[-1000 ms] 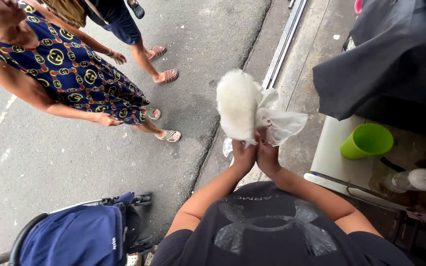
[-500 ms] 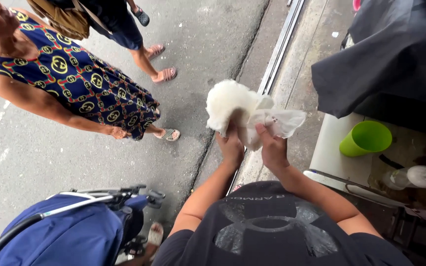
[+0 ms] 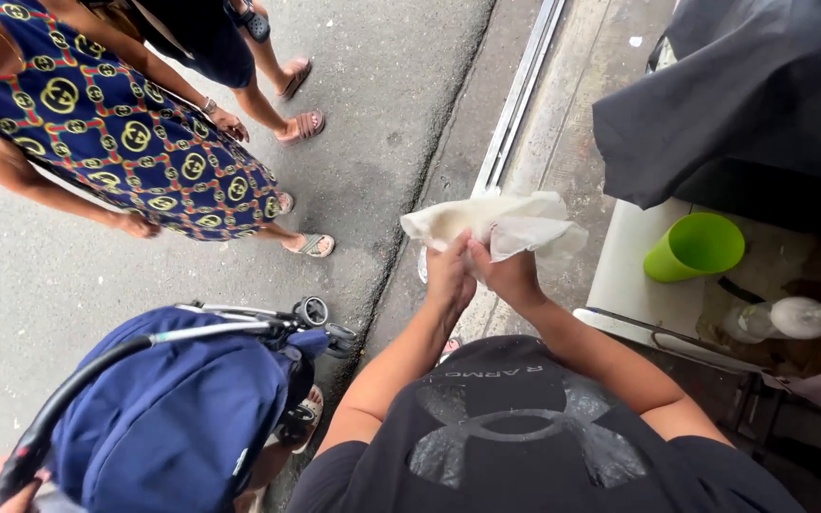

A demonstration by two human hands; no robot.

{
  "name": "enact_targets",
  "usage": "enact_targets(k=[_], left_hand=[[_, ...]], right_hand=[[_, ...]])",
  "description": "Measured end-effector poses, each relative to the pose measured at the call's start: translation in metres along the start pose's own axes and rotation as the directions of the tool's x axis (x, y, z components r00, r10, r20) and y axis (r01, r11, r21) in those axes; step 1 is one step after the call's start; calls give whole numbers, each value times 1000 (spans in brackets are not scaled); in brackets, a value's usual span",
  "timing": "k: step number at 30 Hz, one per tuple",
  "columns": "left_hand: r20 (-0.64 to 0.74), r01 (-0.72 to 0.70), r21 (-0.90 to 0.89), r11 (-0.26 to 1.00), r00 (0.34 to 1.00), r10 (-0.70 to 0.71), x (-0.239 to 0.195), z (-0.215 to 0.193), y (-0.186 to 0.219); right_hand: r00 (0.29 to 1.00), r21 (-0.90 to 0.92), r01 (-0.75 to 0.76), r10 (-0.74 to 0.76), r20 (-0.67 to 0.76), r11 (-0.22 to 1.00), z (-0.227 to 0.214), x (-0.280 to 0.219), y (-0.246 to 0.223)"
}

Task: Separating thin translucent food wrappers from a stack one by one at an outdoor food stall.

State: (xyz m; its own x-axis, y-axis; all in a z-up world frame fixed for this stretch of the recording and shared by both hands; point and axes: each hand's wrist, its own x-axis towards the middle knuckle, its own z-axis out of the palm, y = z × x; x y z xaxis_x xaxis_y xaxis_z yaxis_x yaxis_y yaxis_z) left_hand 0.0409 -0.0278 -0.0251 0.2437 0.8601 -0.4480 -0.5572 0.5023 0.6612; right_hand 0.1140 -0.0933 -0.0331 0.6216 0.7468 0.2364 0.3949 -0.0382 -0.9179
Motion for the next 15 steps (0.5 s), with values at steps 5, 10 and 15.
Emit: enact_targets(k=[5, 10, 15], left_hand=[[21, -50, -3, 999, 999, 50, 0, 7, 11], [135, -389, -9, 921, 912, 387, -30, 34, 28], [262, -561, 153, 814, 817, 514, -31, 35, 27]], right_hand=[[997, 315, -77, 82, -4, 946, -20, 19, -16], [995, 665, -97, 71, 67, 741, -34, 33, -38], [979, 816, -204, 125, 162, 541, -40, 39, -23]])
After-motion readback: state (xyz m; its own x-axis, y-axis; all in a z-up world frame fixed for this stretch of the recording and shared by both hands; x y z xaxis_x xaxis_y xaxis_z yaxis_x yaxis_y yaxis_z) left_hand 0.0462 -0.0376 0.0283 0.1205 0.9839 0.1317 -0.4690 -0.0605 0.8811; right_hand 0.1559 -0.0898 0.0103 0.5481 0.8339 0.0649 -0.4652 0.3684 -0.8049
